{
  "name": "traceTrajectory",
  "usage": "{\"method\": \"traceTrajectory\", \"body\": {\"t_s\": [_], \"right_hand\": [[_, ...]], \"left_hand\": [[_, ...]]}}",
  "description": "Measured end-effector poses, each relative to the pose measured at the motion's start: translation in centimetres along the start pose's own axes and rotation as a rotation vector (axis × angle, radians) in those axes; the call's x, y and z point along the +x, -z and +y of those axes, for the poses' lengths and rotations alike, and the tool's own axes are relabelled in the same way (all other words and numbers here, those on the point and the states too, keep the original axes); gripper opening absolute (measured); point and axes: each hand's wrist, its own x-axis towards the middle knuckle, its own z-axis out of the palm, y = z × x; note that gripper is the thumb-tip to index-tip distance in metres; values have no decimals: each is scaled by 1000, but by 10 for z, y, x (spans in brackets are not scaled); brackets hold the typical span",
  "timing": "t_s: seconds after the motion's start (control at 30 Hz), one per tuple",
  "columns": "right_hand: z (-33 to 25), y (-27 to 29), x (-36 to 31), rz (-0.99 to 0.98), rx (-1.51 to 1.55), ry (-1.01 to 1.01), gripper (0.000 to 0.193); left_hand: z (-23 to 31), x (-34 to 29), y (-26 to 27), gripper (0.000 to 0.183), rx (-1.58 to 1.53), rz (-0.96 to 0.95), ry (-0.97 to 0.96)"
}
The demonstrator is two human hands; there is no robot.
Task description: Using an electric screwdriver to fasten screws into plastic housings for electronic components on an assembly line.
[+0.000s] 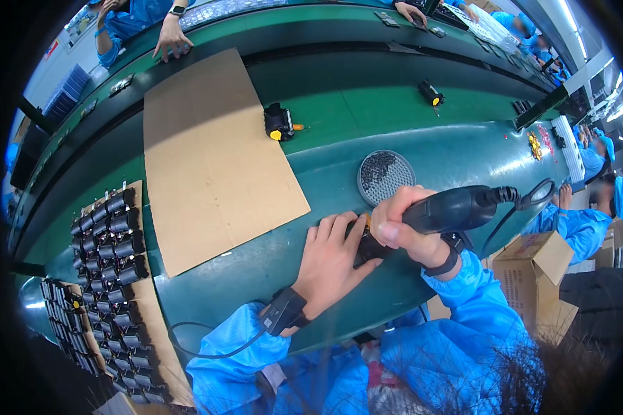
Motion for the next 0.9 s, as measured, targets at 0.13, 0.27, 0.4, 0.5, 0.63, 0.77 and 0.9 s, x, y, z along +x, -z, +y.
{"method": "traceTrajectory", "body": {"t_s": [0.13,0.27,0.4,0.5,0.63,0.77,0.9], "right_hand": [[2,9,-7,-77,-129,-13,18],[5,11,-3,20,255,57,20],[-13,42,7,48,492,333,20],[-21,60,5,116,485,398,21],[-17,91,-7,210,408,393,21],[-3,106,-15,220,397,425,20],[2,109,-22,233,455,389,19]], "left_hand": [[-1,0,-2,61,-15,4,-10],[2,5,1,64,11,-15,-16],[1,3,4,65,-30,-13,-41],[5,-1,19,64,-57,37,-83],[23,-11,76,58,152,-7,62],[39,-32,114,54,540,-141,279],[36,-46,90,50,392,-190,138]]}}
